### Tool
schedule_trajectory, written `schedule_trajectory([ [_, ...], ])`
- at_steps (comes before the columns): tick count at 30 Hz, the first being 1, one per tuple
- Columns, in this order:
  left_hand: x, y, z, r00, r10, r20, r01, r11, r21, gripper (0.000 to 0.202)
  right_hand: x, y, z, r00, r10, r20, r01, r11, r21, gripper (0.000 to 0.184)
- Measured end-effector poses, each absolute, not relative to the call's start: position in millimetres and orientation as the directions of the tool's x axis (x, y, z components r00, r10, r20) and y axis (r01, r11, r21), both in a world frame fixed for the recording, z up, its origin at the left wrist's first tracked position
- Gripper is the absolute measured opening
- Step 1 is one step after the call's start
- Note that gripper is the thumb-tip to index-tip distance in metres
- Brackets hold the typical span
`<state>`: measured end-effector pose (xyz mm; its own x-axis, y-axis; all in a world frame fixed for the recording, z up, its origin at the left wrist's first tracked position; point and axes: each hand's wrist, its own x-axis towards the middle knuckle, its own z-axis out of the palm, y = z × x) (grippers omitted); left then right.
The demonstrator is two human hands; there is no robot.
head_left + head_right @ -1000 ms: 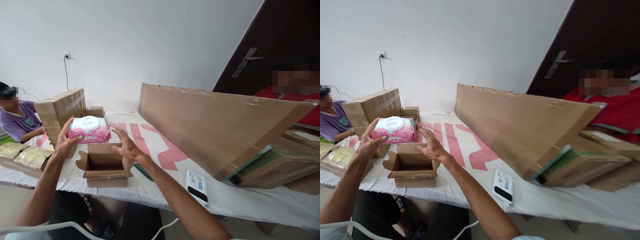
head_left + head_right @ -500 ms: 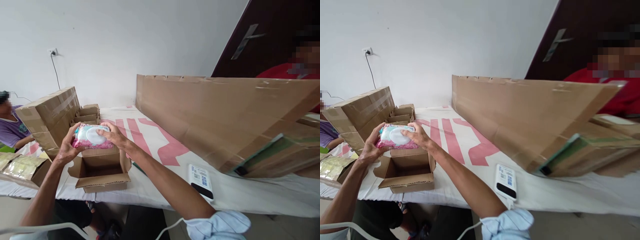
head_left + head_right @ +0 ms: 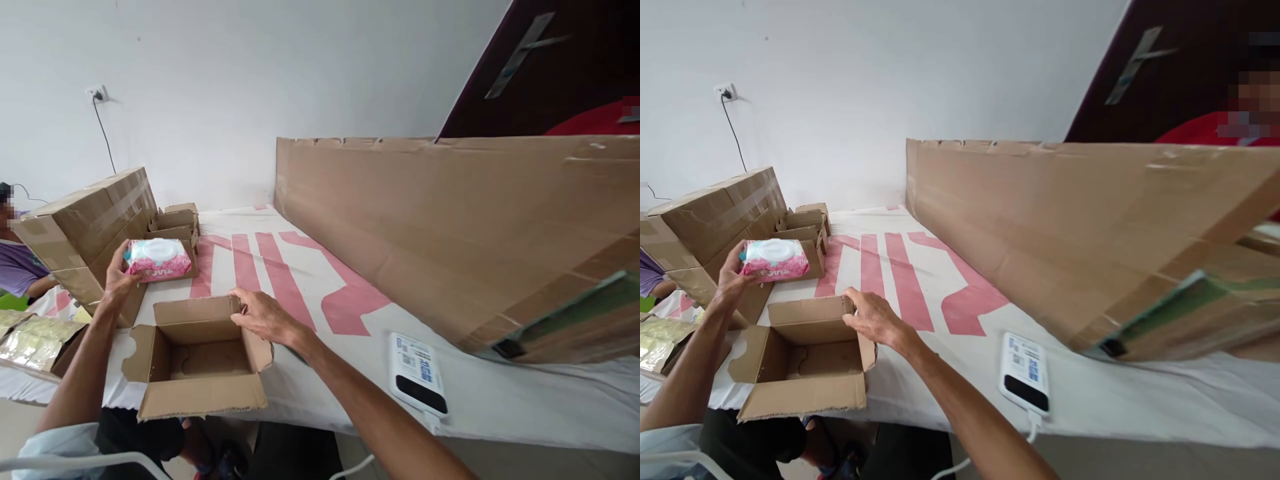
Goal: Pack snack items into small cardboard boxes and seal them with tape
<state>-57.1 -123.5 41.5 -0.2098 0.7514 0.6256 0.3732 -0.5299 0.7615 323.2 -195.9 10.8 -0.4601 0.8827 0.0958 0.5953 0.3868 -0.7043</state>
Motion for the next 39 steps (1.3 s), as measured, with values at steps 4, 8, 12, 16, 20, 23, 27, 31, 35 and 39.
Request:
schedule_trajectory([
  [4, -59.4, -125.8, -11.9, -0.250, 0.882, 0.400, 0.359, -0.299, 0.884, 0.114, 321.1, -205.4, -16.8, -0.399, 0.896, 0.197, 0.357, 0.350, -0.866, 0.051],
  [8, -60.5, -121.1, -52.7, -0.255, 0.933, 0.254, 0.309, -0.170, 0.936, 0.117, 322.4, -204.0, -40.8, -0.352, 0.923, 0.153, 0.081, 0.193, -0.978, 0.046],
  [12, -62.6, -101.5, -76.1, -0.239, 0.934, 0.266, 0.287, -0.194, 0.938, 0.116, 325.1, -201.9, -54.0, -0.414, 0.902, 0.123, -0.098, 0.090, -0.991, 0.039],
  [16, -67.6, -75.6, -89.0, -0.272, 0.916, 0.294, 0.420, -0.162, 0.893, 0.106, 326.4, -200.4, -61.7, -0.422, 0.904, 0.066, -0.113, 0.020, -0.993, 0.033],
  [20, -78.6, -61.0, -96.0, -0.304, 0.907, 0.291, 0.597, -0.057, 0.800, 0.092, 327.5, -197.3, -68.9, -0.395, 0.917, 0.051, -0.082, 0.020, -0.996, 0.030],
  [23, -83.1, -63.3, -96.2, -0.329, 0.886, 0.327, 0.676, -0.021, 0.736, 0.086, 327.6, -195.6, -71.9, -0.360, 0.932, 0.051, -0.059, 0.032, -0.998, 0.031],
  [27, -71.3, -71.9, -92.7, -0.168, 0.916, 0.365, 0.906, -0.003, 0.423, 0.075, 327.3, -194.3, -72.9, -0.314, 0.949, 0.025, -0.122, -0.014, -0.992, 0.043],
  [31, -49.4, -69.1, -87.7, -0.020, 0.958, 0.285, 0.989, -0.023, 0.147, 0.076, 339.6, -194.1, -83.7, -0.320, 0.939, 0.124, -0.329, 0.013, -0.944, 0.078],
  [35, -38.2, -61.5, -83.6, 0.029, 0.982, 0.187, 0.996, -0.013, -0.087, 0.075, 362.6, -204.6, -108.0, -0.552, 0.827, 0.104, -0.296, -0.078, -0.952, 0.132],
  [39, -38.3, -60.5, -84.2, 0.054, 0.982, 0.178, 0.992, -0.032, -0.126, 0.074, 361.6, -230.7, -120.3, -0.558, 0.830, 0.007, -0.063, -0.033, -0.997, 0.130],
])
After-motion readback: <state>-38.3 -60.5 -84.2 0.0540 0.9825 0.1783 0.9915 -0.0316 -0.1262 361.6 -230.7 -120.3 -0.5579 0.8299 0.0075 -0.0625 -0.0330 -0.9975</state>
